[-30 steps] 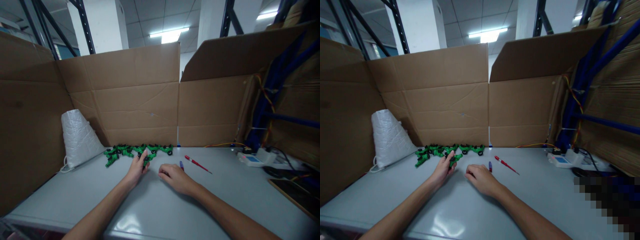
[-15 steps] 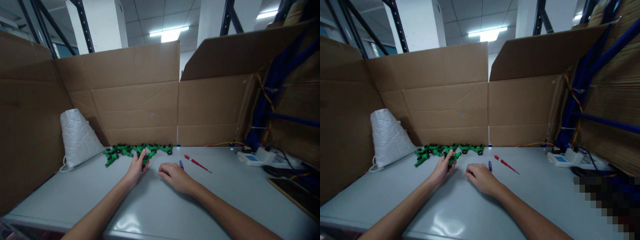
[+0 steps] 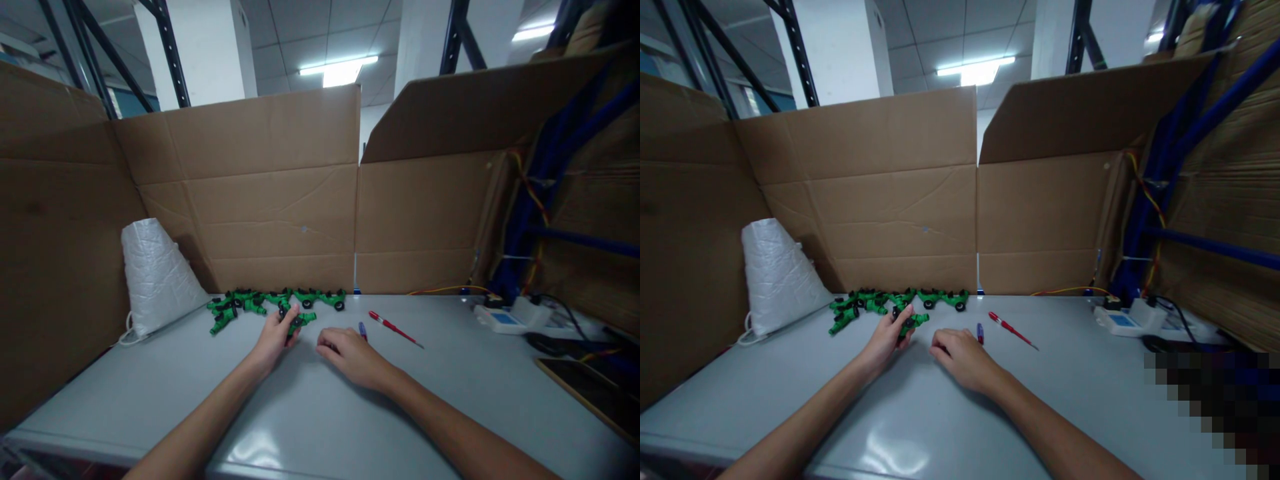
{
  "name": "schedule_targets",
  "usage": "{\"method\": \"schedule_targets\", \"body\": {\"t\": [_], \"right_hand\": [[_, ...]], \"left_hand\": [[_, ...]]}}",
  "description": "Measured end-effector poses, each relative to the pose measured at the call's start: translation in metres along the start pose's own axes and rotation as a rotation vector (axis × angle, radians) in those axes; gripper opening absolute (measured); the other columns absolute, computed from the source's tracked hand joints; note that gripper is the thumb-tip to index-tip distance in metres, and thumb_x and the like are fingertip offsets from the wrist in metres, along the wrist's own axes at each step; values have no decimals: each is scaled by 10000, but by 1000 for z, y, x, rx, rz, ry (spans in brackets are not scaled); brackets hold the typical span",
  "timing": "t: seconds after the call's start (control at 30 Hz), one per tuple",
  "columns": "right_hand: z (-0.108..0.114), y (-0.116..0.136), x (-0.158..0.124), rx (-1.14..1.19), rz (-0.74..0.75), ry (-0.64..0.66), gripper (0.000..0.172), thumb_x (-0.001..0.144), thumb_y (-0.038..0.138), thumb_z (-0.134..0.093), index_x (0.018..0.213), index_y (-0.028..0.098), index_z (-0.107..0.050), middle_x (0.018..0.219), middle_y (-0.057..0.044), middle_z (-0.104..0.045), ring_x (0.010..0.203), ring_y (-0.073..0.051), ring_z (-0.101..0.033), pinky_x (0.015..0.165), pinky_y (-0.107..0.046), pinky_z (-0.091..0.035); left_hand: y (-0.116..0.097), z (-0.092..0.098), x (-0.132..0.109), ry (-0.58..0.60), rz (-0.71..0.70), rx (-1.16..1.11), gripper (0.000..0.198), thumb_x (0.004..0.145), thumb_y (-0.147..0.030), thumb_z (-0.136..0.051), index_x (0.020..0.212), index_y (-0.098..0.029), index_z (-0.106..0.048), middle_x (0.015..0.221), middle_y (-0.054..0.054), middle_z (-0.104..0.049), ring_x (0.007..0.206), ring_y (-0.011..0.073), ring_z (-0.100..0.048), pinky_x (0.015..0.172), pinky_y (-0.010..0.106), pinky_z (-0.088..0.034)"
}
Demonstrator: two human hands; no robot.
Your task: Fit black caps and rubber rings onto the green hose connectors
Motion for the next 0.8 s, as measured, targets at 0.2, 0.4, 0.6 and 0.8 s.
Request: {"method": "schedule_targets", "body": {"t": [0.2,0.4,0.6,0.8], "right_hand": [[0,0,-1,-3,-7,-7,157,1033,260,-590,927,202,-689,915,-32,-739,856,-196,-665,805,-289,-418],[1,1,0,3,-1,-5,160,1036,252,-586,928,196,-691,906,-29,-738,854,-189,-665,789,-274,-415],[2,2,0,2,1,-2,152,1032,247,-591,930,199,-694,907,-31,-741,852,-194,-669,792,-279,-421],[0,0,-1,5,-2,0,150,1032,248,-594,934,200,-697,909,-33,-744,860,-199,-673,804,-287,-427]], "left_hand": [[2,3,0,-17,5,31,578,850,-728,-687,711,-191,-527,564,-33,-504,444,88,-404,444,237,-260],[0,0,-1,-9,-4,59,587,848,-747,-668,724,-195,-512,558,-44,-499,449,89,-391,446,238,-259],[-3,0,-2,-11,-4,68,583,843,-746,-672,733,-199,-499,555,-45,-496,454,91,-392,446,239,-255],[1,2,-1,-16,14,68,573,855,-735,-668,754,-192,-514,575,-37,-510,461,90,-405,447,231,-262]]}}
Point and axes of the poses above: each hand's wrist, its own x-axis towards the middle knuckle, its own z-axis out of the back of the hand, y = z × x, the point moved 9 cm from there along x, towards the middle knuckle
